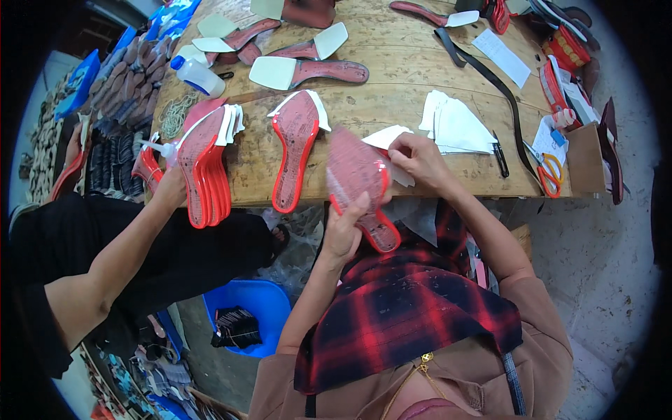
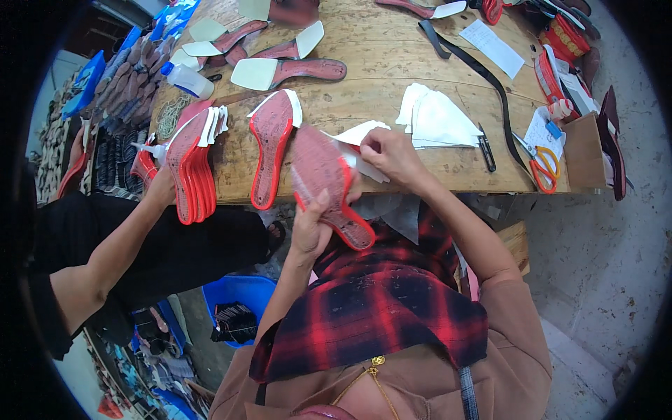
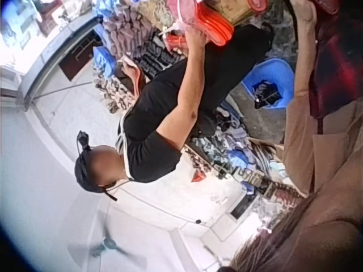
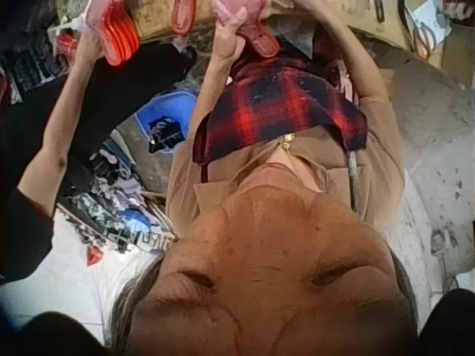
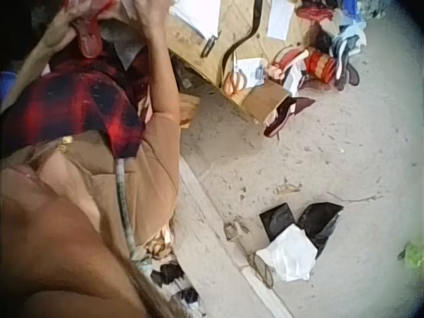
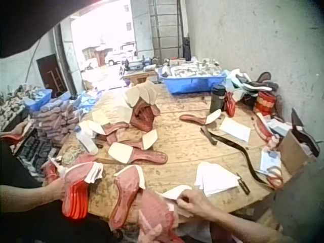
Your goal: The person assembles red flip-flops by applying white insoles to the soles. They repeatedly pick up a sole, place an insole, press it down, and set the slipper aside.
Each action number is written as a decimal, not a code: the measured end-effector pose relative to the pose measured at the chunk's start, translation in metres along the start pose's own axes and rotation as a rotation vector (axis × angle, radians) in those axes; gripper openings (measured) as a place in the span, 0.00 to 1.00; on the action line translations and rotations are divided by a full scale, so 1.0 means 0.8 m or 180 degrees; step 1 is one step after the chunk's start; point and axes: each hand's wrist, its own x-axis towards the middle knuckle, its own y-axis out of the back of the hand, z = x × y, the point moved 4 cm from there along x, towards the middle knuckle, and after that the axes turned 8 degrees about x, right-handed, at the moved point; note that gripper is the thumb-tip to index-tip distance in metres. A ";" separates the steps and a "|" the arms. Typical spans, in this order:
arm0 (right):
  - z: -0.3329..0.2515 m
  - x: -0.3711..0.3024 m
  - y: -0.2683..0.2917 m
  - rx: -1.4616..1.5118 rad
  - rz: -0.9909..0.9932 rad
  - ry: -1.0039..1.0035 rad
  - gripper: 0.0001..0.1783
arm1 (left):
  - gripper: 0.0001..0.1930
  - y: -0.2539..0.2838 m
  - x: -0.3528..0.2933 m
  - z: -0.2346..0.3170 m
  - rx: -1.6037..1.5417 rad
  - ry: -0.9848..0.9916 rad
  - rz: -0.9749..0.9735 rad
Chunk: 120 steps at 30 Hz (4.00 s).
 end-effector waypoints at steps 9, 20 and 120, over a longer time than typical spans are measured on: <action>-0.068 -0.012 0.078 0.0615 0.1709 0.0876 0.08 | 0.22 0.010 0.050 -0.032 -0.0064 0.0535 -0.0123; -0.012 -0.054 0.005 0.3050 0.0590 -0.0889 0.15 | 0.20 0.009 0.014 0.001 0.0474 0.0522 -0.0372; 0.101 -0.073 0.288 0.2997 0.2370 -0.0759 0.15 | 0.40 -0.015 0.066 -0.017 0.5737 -0.2808 0.0485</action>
